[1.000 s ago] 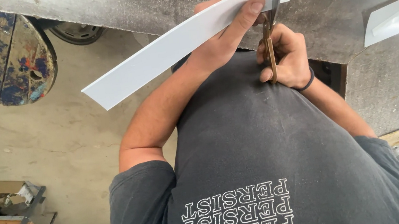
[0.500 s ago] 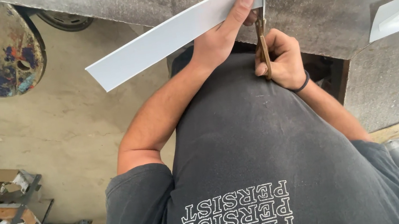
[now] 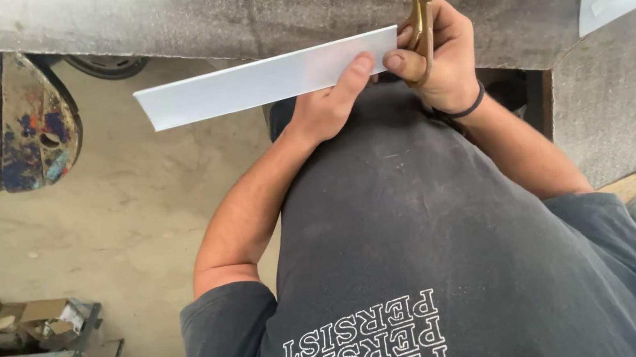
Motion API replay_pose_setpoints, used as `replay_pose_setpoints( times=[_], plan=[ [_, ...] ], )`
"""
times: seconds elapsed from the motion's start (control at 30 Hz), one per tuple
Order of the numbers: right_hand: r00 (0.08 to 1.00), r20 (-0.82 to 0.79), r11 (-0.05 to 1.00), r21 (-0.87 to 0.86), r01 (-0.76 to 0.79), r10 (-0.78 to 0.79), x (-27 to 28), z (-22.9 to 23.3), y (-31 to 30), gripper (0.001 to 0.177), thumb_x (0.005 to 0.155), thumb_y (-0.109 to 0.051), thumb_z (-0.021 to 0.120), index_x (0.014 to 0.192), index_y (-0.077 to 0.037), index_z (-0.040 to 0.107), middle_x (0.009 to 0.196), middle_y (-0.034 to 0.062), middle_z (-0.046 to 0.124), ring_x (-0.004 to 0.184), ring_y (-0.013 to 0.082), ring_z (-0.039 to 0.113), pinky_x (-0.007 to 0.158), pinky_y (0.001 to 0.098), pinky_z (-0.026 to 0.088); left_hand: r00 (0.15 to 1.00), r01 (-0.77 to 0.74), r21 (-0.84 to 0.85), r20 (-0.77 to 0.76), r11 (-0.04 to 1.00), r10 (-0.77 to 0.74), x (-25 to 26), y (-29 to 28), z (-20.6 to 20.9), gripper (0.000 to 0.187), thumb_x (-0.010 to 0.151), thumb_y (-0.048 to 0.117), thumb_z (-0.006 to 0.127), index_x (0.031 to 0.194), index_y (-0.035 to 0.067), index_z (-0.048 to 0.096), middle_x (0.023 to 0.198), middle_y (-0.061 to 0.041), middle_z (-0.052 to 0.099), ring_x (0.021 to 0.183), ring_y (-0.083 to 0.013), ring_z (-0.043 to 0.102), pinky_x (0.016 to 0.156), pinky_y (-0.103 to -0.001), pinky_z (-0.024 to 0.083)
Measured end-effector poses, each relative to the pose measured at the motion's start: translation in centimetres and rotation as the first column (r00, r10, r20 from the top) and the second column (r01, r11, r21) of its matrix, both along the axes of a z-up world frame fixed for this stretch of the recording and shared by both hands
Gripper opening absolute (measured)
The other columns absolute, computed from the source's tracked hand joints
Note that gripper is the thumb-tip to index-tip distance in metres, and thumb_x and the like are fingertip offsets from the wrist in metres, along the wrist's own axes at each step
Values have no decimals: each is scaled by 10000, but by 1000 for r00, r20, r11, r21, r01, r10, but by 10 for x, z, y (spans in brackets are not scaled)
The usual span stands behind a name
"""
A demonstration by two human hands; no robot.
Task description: The person uses scissors to cut a long white plastic strip into smaller rectangular pieces. They hold the strip with one hand and cut it with the other, placing the cut pieces on the table. The person repeats this process with another strip, cutting it into similar small pieces.
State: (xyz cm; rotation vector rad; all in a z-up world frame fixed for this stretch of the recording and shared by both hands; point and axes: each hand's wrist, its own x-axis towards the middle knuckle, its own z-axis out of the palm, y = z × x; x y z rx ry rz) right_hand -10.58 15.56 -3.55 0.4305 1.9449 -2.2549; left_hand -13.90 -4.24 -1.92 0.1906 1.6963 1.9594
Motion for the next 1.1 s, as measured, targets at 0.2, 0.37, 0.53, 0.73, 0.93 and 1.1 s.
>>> replay_pose_setpoints(
  times=[0.2,0.37,0.53,0.73,0.93,1.1],
  plan=[
    [999,-43,996,83,-29,32,-4,14,7,328,885,-192,843,987,-119,540,938,19,633,813,96,584,752,256,499,996,-84,-48,-24,995,83,-15,-7,12,291,1028,341,568,932,89,678,812,-1,692,789,-131,670,732,-280,537],
    [943,-38,940,104,-324,329,-1,35,-3,739,773,-731,686,1051,-75,491,874,102,646,668,93,554,634,219,446,965,-255,-67,-75,965,250,-41,-14,39,312,989,369,618,967,70,702,831,-34,747,801,-138,732,736,-258,582],
    [879,40,874,96,-476,474,-1,38,-9,812,746,-829,600,1023,-77,467,860,80,641,664,102,529,624,231,451,949,-299,-18,-108,954,296,-55,-18,53,330,986,366,617,953,58,731,821,-60,759,806,-158,763,782,-272,631],
    [864,23,842,211,-496,503,-3,40,-12,783,730,-794,616,989,-76,443,852,78,644,689,129,544,641,264,449,941,-315,-23,-141,949,309,-49,-14,51,319,992,359,632,957,57,727,831,-10,710,759,-101,655,664,-245,513],
    [879,-5,859,211,-466,477,-6,41,-16,741,761,-747,647,988,-65,468,850,81,624,711,144,583,640,267,463,939,-287,22,-190,958,285,-48,-13,46,306,1015,315,607,877,49,669,737,16,543,669,-100,490,604,-267,396],
    [880,-8,859,223,-461,474,-7,40,-17,739,762,-752,642,970,-64,472,844,79,618,726,154,599,644,270,464,939,-271,20,-216,962,268,-51,-16,47,317,1022,312,601,884,38,682,730,8,552,660,-108,491,598,-273,385]
  ],
)
